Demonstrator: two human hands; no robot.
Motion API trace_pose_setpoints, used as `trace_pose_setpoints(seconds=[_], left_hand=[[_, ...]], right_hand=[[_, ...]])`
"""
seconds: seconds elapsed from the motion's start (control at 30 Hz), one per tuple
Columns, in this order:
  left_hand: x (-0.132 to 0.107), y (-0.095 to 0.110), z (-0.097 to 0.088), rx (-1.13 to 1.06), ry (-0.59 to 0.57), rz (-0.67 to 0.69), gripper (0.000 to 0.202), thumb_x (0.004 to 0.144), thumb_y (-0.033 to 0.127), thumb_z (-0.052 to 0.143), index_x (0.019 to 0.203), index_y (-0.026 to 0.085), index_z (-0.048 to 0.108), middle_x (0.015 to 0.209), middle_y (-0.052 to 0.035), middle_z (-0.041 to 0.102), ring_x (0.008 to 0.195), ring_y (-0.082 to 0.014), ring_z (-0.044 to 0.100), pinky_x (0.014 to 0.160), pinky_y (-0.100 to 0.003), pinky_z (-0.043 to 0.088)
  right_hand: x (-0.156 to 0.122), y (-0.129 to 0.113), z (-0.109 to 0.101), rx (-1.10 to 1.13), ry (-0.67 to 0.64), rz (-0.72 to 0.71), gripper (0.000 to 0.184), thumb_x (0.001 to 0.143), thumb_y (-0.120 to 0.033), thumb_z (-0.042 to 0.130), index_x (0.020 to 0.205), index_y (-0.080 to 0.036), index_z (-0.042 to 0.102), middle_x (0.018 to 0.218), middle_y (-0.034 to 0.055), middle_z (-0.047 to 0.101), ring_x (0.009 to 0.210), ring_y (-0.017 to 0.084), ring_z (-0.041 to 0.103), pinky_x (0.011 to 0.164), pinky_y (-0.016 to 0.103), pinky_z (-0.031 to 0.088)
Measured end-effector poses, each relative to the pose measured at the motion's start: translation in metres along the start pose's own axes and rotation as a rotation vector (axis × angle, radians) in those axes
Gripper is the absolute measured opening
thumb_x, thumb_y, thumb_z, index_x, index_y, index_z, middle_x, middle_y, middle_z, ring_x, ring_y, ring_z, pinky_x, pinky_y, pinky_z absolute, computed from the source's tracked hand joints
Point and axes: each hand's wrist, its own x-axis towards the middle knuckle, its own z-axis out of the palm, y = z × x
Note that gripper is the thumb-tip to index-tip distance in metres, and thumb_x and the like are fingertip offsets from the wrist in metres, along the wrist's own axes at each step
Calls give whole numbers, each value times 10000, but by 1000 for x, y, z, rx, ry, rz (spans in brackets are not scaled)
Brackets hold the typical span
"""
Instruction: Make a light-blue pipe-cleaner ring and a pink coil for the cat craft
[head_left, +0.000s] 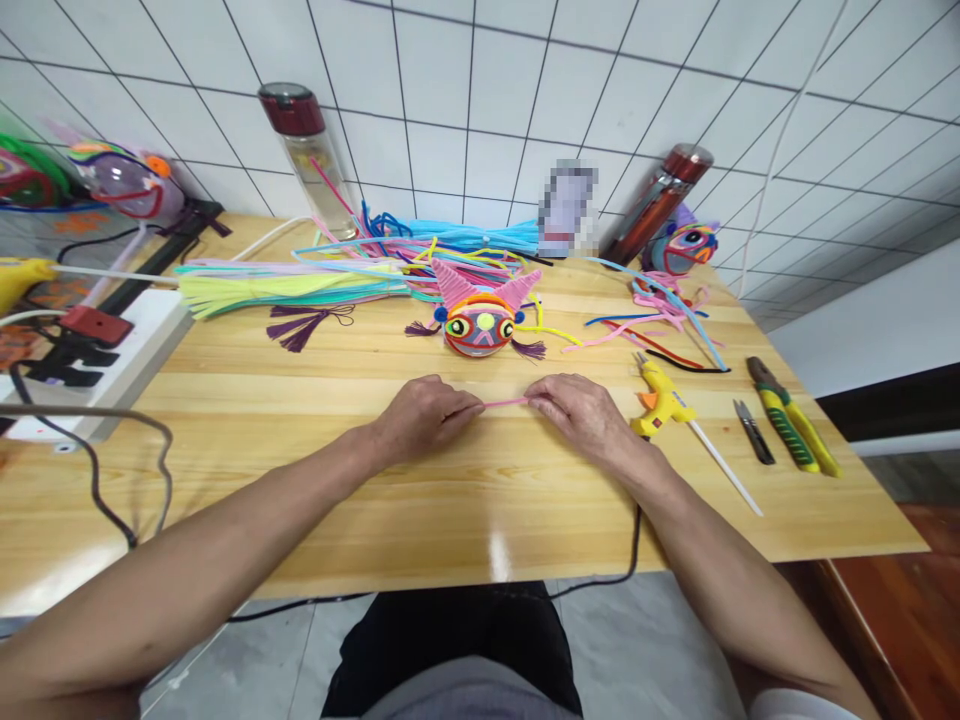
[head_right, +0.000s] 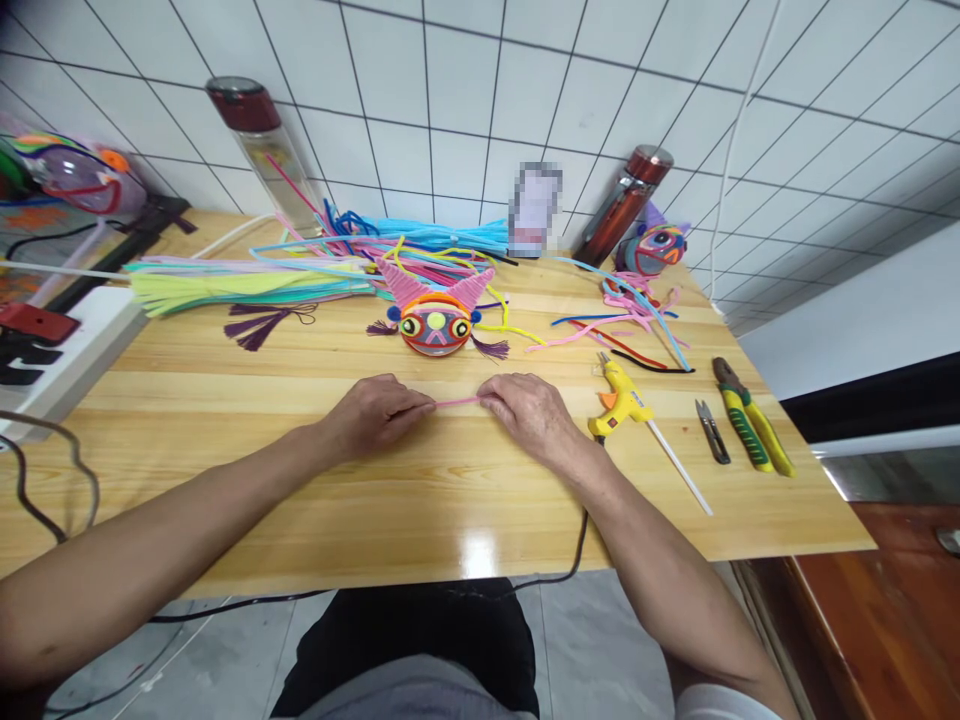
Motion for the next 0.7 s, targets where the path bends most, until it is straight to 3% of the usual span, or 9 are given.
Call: trace_pose_setpoints(seconds=[0.13, 0.47, 0.7], left_hand=[[0, 0, 0, -16, 4, 5, 370, 1080, 324, 459, 880, 215, 750, 809, -9, 800, 634, -132, 676, 686, -283, 477], [0, 2, -1, -84, 26, -1, 288, 1058, 322, 533, 934, 213, 770, 841, -5, 810, 680, -133, 705, 698, -283, 477], [0, 1, -1, -78, 12, -4, 336, 1076, 327, 498, 898, 206, 756, 842, -15, 809, 694, -132, 706, 705, -278, 472]], right_hand=[[1, -4, -2, 36, -21, -12, 248, 1064, -324, 511, 1126, -213, 724, 1068, 117, 791, 989, 247, 740, 892, 382, 553], [1, -5, -3, 20, -47, 5, 221, 1061, -287, 499, 984, -210, 691, 874, 66, 765, 796, 198, 696, 762, 315, 508], [1, -9, -3, 57, -58, -17, 230, 1075, -332, 495, 1067, -216, 693, 988, 74, 781, 900, 199, 724, 823, 315, 530]])
